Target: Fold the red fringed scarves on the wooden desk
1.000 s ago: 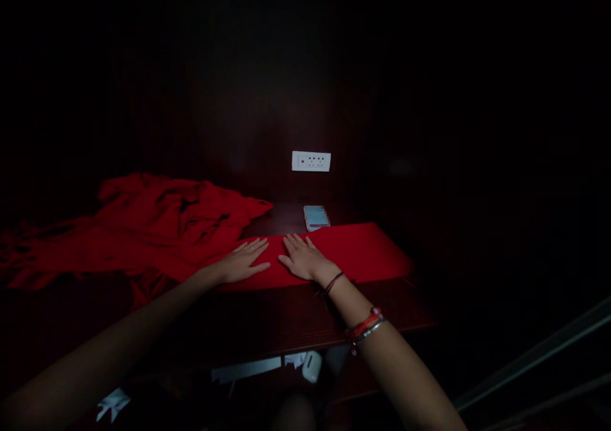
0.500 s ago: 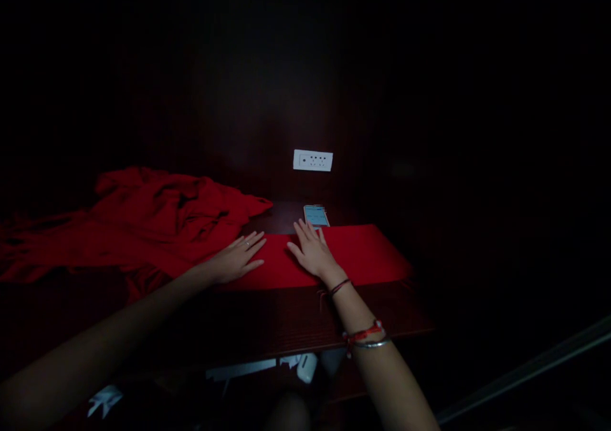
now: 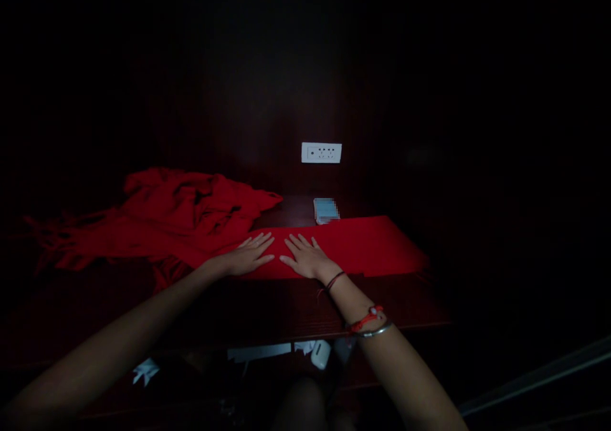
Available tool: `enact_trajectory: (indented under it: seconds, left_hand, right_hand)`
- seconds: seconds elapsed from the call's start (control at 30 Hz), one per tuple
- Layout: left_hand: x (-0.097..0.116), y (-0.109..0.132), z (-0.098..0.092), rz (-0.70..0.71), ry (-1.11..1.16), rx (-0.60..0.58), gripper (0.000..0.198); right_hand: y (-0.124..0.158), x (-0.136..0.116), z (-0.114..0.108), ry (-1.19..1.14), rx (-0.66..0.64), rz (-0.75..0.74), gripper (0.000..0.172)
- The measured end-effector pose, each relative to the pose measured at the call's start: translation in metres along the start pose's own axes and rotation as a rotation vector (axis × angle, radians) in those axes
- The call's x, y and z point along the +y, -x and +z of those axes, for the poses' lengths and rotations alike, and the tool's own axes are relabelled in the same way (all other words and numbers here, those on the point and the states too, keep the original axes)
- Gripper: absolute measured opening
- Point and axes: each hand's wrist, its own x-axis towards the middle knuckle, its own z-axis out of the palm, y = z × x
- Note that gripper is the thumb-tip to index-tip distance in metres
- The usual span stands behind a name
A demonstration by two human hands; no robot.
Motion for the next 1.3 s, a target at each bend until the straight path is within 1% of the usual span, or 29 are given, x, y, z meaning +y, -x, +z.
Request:
enact_trajectory:
  seconds: [0.07, 0.17, 0.23, 0.27, 0.33, 0.4, 0.47, 0.53, 0.6, 0.67, 0.73, 0.8, 0.83, 0.9, 0.97, 1.07, 1.13, 1.17, 1.3]
  left_hand:
    - [0.0, 0.001, -0.002, -0.021, 0.007, -0.04, 0.066]
    - [0.0, 0.001, -0.003, -0.019, 0.012, -0.053, 0.067]
    - [0.0, 0.002, -0.003, -0.012, 0.013, -0.051, 0.067]
    - [0.0, 0.002, -0.003, -0.009, 0.012, -0.044, 0.067]
    - [0.0, 0.003, -0.003, -0.002, 0.008, -0.021, 0.067]
    - [0.0, 0.003, -0.002, 0.002, 0.003, -0.004, 0.066]
    - [-0.001, 0.002, 0.0, 0.002, -0.001, -0.001, 0.065]
    - [-0.002, 0.0, 0.003, 0.004, -0.007, -0.002, 0.065]
    - [-0.002, -0.002, 0.004, 0.003, -0.014, -0.006, 0.064]
    - [-0.001, -0.002, 0.002, 0.006, -0.03, 0.003, 0.063]
    - [0.003, 0.002, -0.006, 0.043, -0.071, 0.063, 0.057]
    - [0.01, 0.009, -0.017, 0.134, -0.119, 0.122, 0.05]
    - [0.014, 0.014, -0.023, 0.199, -0.133, 0.124, 0.046]
    - [0.021, 0.024, -0.034, 0.32, -0.135, 0.077, 0.041]
    - [0.026, 0.031, -0.04, 0.39, -0.128, 0.029, 0.036]
    - [0.027, 0.035, -0.041, 0.396, -0.149, 0.01, 0.036]
    - [0.024, 0.033, -0.039, 0.398, -0.168, 0.017, 0.04]
    - [0.022, 0.031, -0.038, 0.4, -0.172, 0.031, 0.039]
    - [0.017, 0.024, -0.039, 0.445, -0.119, 0.127, 0.021]
  right_hand:
    - [-0.001, 0.002, 0.002, 0.003, -0.045, 0.024, 0.068]
    - [-0.002, 0.011, 0.003, 0.023, -0.062, 0.11, 0.064]
    - [-0.001, 0.014, 0.002, 0.048, -0.044, 0.165, 0.062]
    - [-0.001, 0.014, 0.001, 0.06, -0.014, 0.169, 0.062]
    - [-0.001, 0.011, 0.0, 0.066, 0.065, 0.115, 0.062]
    - [-0.002, 0.005, 0.001, 0.046, 0.097, 0.035, 0.062]
    - [-0.003, 0.0, 0.004, 0.03, 0.051, 0.0, 0.063]
    - [-0.003, -0.001, 0.007, 0.03, -0.001, 0.006, 0.063]
    - [-0.002, 0.002, 0.009, 0.031, -0.012, 0.025, 0.061]
    - [-0.002, 0.007, 0.009, 0.024, 0.008, 0.025, 0.059]
    - [0.0, 0.01, 0.004, 0.015, 0.062, -0.018, 0.058]
    - [0.005, 0.01, -0.005, -0.006, 0.144, -0.097, 0.054]
    - [0.009, 0.009, -0.01, -0.024, 0.182, -0.138, 0.051]
    - [0.019, 0.006, -0.019, -0.063, 0.235, -0.193, 0.045]
    - [0.033, 0.0, -0.025, -0.082, 0.249, -0.216, 0.04]
    - [0.053, -0.009, -0.024, -0.044, 0.199, -0.247, 0.036]
    - [0.061, -0.016, -0.019, 0.023, 0.17, -0.256, 0.034]
    - [0.063, -0.019, -0.016, 0.065, 0.169, -0.25, 0.034]
    - [0.055, -0.033, -0.013, 0.247, 0.197, -0.18, 0.031]
